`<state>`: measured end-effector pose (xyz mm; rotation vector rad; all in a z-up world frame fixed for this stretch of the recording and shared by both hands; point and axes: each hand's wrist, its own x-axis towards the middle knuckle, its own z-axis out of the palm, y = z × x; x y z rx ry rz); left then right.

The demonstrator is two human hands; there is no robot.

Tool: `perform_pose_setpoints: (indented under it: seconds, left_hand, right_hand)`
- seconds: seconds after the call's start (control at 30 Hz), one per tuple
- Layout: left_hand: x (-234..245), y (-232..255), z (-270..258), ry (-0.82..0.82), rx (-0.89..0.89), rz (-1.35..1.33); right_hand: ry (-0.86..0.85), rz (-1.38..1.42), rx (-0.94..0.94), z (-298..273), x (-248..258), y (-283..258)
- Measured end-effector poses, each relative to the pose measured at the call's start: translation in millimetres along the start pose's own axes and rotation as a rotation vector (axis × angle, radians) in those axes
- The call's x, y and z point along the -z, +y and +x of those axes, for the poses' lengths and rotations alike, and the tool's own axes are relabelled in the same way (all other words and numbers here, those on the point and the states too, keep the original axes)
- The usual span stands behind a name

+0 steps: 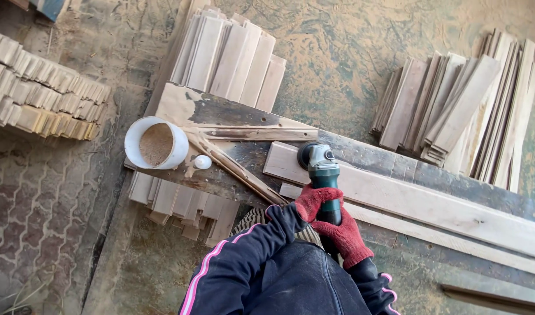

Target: Sanding wooden planks using an angle grinder with a sanding attachment.

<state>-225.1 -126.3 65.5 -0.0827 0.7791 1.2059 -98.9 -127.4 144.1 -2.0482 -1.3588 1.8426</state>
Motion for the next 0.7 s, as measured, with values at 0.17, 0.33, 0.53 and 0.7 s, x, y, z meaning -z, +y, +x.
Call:
perform_pose_setpoints:
  seconds: [0.17,0.33,0.53,0.7]
  left_hand:
    - [12,2,-3,0.317,-0.126,-0.044]
    - [14,3,-18,0.362,-0.117,-0.055]
    - [-25,-18,-3,0.328,-0.066,-0.033]
    - [-56,-57,23,0.295,-0.003,0.048]
  right_hand:
    - [-0.042,-0.242,0.062,19,-15,-2]
    - [-0.111,-0.264,0.046,-7,-14,-30]
    - [-0.046,-0.204,0.015,1,24,-1]
    - [0.056,-0.137,-0.011,-16,67,8]
